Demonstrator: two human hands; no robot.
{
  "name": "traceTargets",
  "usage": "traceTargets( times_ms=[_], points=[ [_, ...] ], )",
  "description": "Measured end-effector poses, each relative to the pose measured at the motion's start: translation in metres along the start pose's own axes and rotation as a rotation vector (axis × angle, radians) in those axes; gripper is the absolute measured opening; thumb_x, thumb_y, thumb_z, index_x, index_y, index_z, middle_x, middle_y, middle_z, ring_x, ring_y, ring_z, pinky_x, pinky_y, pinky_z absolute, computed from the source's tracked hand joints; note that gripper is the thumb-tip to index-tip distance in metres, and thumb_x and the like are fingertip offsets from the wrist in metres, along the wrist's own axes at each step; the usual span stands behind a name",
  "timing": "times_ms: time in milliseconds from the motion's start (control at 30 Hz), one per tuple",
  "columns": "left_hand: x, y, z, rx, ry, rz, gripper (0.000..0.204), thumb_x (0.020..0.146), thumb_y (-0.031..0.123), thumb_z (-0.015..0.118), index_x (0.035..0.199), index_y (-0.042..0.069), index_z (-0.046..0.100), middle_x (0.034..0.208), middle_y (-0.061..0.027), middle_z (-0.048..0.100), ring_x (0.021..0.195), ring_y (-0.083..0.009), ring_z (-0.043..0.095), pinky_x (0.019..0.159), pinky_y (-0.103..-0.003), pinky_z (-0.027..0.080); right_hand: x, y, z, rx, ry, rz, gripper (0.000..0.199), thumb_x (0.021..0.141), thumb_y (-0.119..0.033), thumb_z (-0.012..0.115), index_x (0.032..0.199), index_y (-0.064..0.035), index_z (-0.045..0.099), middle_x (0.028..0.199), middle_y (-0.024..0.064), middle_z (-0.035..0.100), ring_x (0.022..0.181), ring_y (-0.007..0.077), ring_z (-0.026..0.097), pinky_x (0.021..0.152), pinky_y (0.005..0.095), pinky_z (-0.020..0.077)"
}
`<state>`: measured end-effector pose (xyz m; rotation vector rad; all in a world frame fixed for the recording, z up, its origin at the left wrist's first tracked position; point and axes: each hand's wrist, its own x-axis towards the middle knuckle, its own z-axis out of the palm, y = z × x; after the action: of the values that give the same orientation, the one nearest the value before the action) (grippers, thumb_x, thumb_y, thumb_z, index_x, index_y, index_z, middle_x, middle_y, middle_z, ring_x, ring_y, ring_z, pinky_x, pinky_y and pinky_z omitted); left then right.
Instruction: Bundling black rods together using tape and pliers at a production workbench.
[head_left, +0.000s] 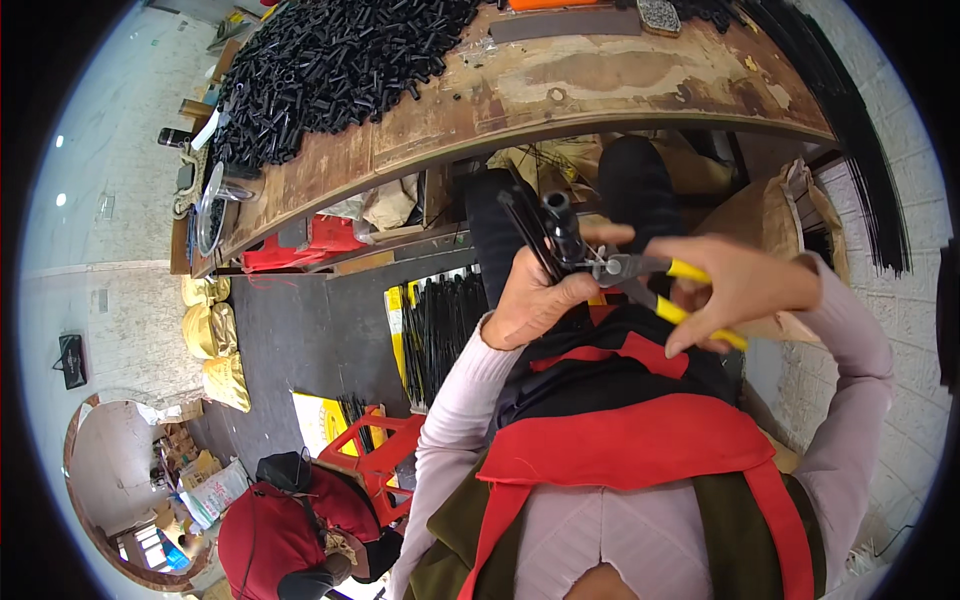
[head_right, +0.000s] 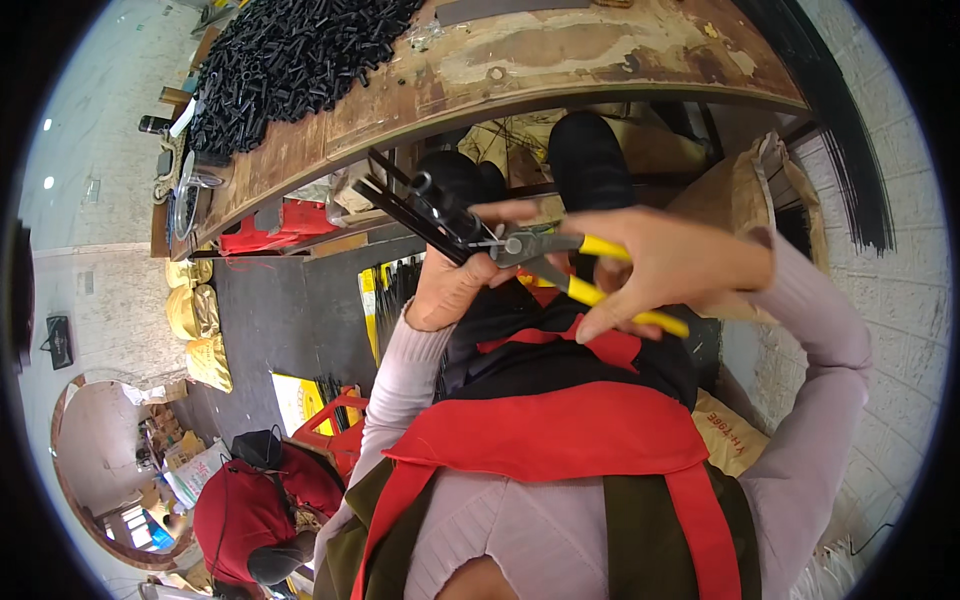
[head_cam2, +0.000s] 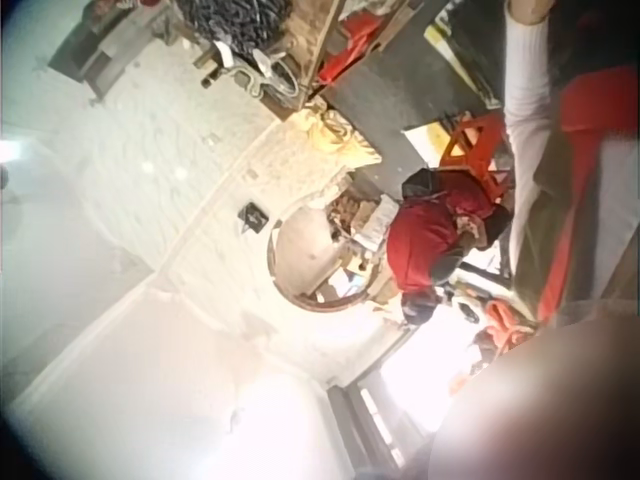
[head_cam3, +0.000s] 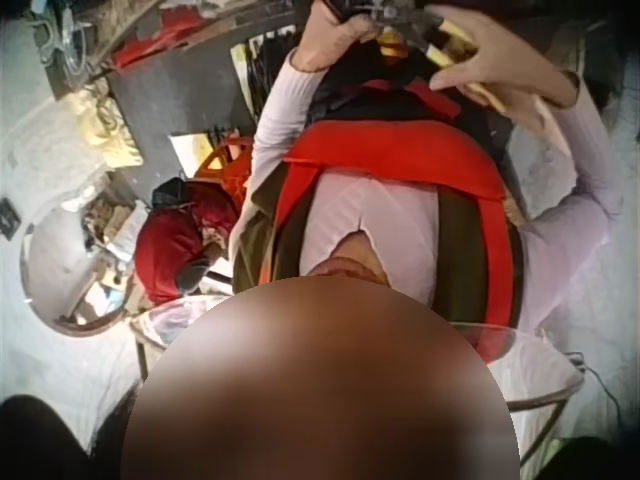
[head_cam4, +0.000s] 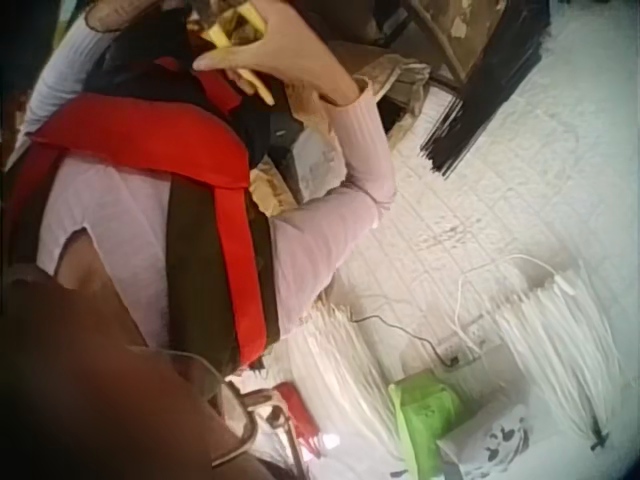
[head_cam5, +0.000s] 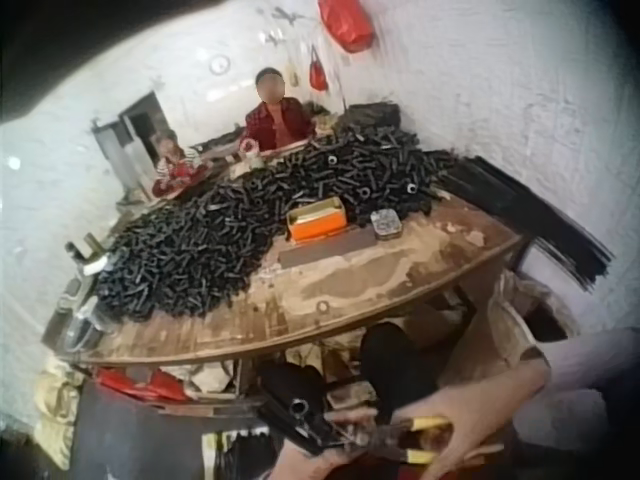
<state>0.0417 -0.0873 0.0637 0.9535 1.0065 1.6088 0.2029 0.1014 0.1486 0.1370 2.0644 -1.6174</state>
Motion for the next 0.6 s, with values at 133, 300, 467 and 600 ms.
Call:
traceTargets(
  times_ms=[133,300,467,600],
  points=[
    [0.005,0.002,-0.003,-0.008,0.052,-0.053,0.048,0.091,0.033,0.069,0.125,0.0,0.059,0.094,0.0015,0.061,0.079,-0.0053,0.051,0.069,-0.02,0.042,-0.004,-0.006,0.014,-0.15,0.202,0.063,0.041,0.086,-0.015,0.067,0.118,0.0031,0.049,0.079,0.0077,0.06,0.076,0.0203,0.064,0.068,0.0359,0.0479],
    [0.016,0.002,-0.001,0.002,0.11,-0.11,0.056,0.09,0.038,0.069,0.13,0.001,0.056,0.073,0.0073,0.048,0.064,-0.0021,0.039,0.055,-0.019,0.03,0.001,0.017,-0.003,-0.711,0.567,-0.352,0.044,0.088,-0.015,0.062,0.127,-0.0011,0.046,0.076,0.0133,0.059,0.069,0.0336,0.061,0.064,0.036,0.0471],
    [0.017,-0.001,-0.002,0.017,0.058,-0.045,0.059,0.089,0.042,0.069,0.129,0.0,0.057,0.072,0.0067,0.047,0.063,-0.0027,0.039,0.056,-0.02,0.03,0.005,0.006,-0.013,0.573,-0.323,0.246,0.053,0.083,-0.019,0.071,0.125,0.0022,0.046,0.06,0.0093,0.057,0.048,0.0158,0.06,0.046,0.0305,0.043],
    [0.02,0.001,0.002,-0.005,0.09,-0.091,0.055,0.092,0.04,0.067,0.128,0.0,0.057,0.074,0.0065,0.046,0.064,-0.0029,0.038,0.057,-0.019,0.03,0.006,0.019,-0.005,-0.719,0.671,-0.49,0.049,0.084,-0.016,0.067,0.125,0.0008,0.047,0.079,0.0127,0.062,0.066,0.0322,0.064,0.061,0.0371,0.0495]
  ],
)
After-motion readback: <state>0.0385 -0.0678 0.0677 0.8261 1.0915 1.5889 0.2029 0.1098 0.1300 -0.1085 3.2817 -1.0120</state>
